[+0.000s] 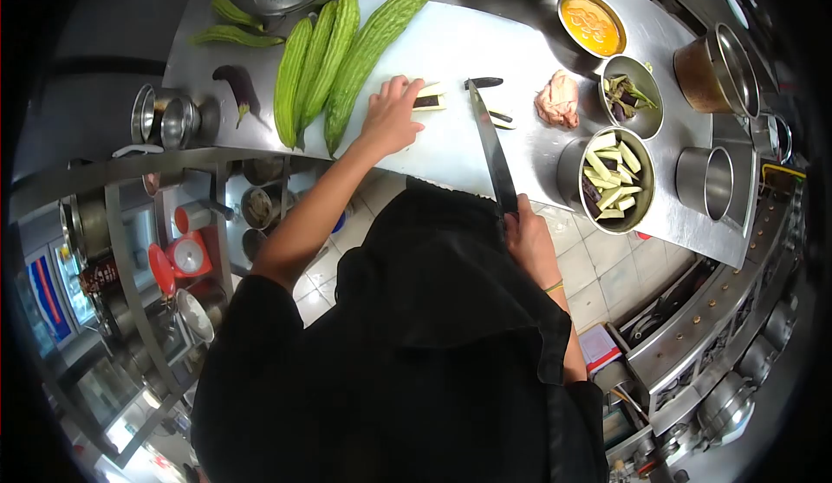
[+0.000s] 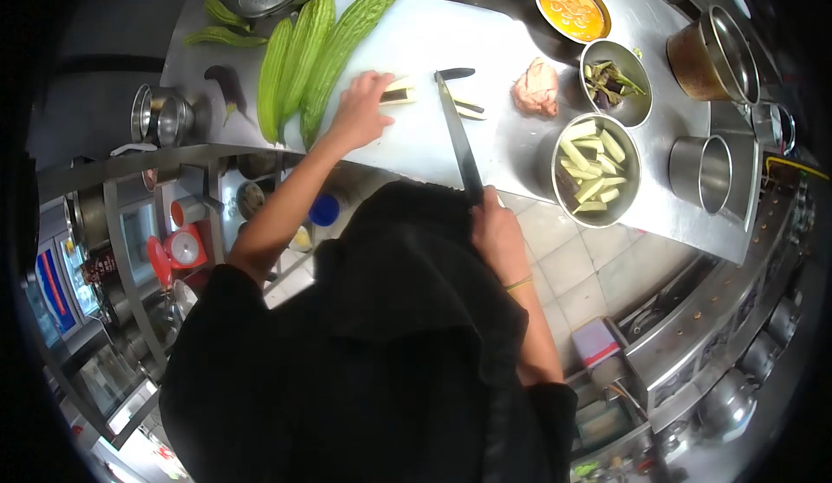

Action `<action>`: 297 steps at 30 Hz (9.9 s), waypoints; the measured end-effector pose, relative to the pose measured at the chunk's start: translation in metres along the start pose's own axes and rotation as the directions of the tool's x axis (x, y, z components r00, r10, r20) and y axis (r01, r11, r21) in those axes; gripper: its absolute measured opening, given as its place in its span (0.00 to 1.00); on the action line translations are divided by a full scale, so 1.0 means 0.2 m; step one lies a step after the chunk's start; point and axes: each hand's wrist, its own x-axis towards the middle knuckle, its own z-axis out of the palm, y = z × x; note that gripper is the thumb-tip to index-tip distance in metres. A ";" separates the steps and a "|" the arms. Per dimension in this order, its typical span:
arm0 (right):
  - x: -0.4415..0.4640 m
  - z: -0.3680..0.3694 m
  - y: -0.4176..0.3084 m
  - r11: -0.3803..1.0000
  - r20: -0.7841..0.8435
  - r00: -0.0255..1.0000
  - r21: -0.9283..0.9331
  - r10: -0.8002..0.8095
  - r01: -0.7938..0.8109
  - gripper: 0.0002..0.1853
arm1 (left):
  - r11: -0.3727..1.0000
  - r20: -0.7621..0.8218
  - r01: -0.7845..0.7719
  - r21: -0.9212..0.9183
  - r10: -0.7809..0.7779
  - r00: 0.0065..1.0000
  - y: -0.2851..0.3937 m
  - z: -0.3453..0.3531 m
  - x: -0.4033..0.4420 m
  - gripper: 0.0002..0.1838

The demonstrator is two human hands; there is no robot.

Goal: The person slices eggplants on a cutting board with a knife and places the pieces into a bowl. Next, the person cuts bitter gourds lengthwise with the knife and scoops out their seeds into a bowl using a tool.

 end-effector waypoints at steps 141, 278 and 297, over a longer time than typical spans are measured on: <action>0.06 0.22 -0.10 0.503 -0.045 0.823 0.810 0.567 -0.302 0.15 | 0.650 -0.151 -0.518 -0.556 0.534 0.832 0.05 -0.30 -0.09 0.27; 0.23 0.03 0.08 0.872 -0.056 0.965 0.445 0.256 -0.205 0.15 | 0.841 -0.262 -0.423 -0.337 0.348 0.900 0.48 0.31 -0.09 0.20; -0.01 0.29 -0.09 0.595 0.174 0.921 0.718 0.348 -0.361 0.10 | 0.716 -0.291 -0.484 -0.504 0.386 0.875 0.32 0.26 -0.12 0.16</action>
